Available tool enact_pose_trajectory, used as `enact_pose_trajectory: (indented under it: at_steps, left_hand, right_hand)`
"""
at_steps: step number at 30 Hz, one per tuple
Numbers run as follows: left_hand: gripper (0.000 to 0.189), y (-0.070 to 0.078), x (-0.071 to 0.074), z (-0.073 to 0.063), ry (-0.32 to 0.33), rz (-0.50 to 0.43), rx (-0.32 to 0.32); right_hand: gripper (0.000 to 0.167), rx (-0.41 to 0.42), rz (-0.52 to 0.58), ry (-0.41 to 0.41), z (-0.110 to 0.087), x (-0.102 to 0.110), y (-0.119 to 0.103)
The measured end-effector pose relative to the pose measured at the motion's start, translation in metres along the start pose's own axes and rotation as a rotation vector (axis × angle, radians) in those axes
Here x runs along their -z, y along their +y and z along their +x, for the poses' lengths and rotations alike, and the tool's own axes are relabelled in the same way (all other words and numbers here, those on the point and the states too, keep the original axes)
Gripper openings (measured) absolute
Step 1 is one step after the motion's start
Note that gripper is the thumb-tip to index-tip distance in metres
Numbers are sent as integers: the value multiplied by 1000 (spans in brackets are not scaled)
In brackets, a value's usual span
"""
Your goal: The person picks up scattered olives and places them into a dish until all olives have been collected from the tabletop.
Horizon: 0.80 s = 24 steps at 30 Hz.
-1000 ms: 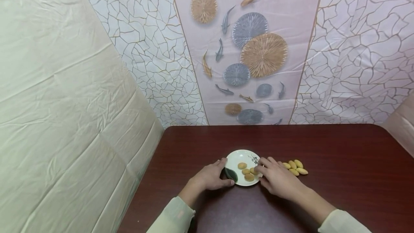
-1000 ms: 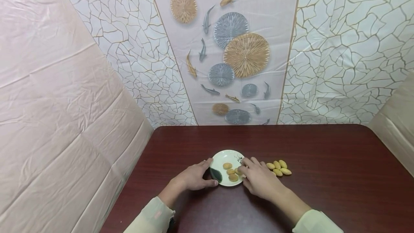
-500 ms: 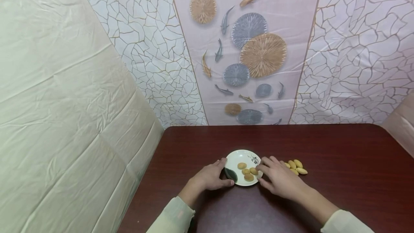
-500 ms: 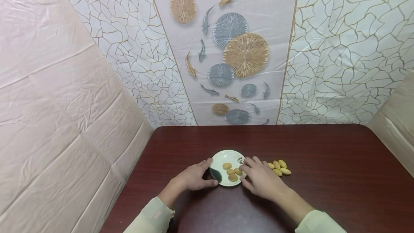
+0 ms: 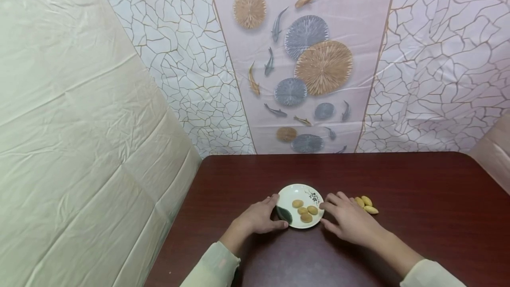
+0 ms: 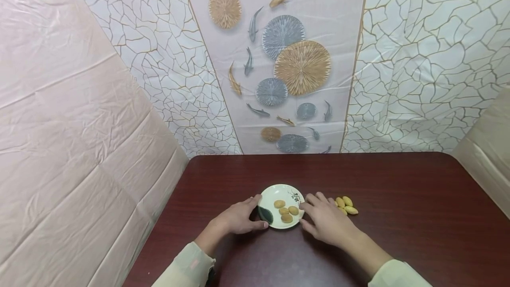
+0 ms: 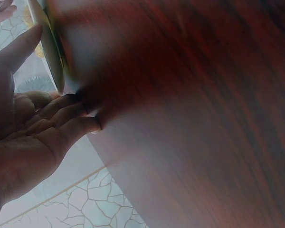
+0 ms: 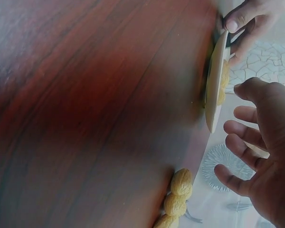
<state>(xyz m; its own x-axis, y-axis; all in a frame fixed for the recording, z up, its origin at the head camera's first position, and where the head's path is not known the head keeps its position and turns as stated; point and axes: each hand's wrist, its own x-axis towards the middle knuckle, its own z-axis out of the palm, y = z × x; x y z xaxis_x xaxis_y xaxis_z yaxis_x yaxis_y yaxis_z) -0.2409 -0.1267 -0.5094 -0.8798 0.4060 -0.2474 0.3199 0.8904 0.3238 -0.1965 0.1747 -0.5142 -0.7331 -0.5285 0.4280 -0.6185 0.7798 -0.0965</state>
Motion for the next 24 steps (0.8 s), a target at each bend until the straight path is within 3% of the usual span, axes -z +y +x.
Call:
enact_pose_trajectory:
  at_steps: [8,17,24]
  left_hand:
    - [103,2,0,0,4,8,-7]
    - [104,3,2,-1,-4,7,3]
    - [103,2,1,-2,-5,11,0]
  right_hand:
    - [27,-7,2,-8,-6,7,4]
    - [30,30,-42,68,-19,10,18]
    - [30,11,-49,62,-30,11,24]
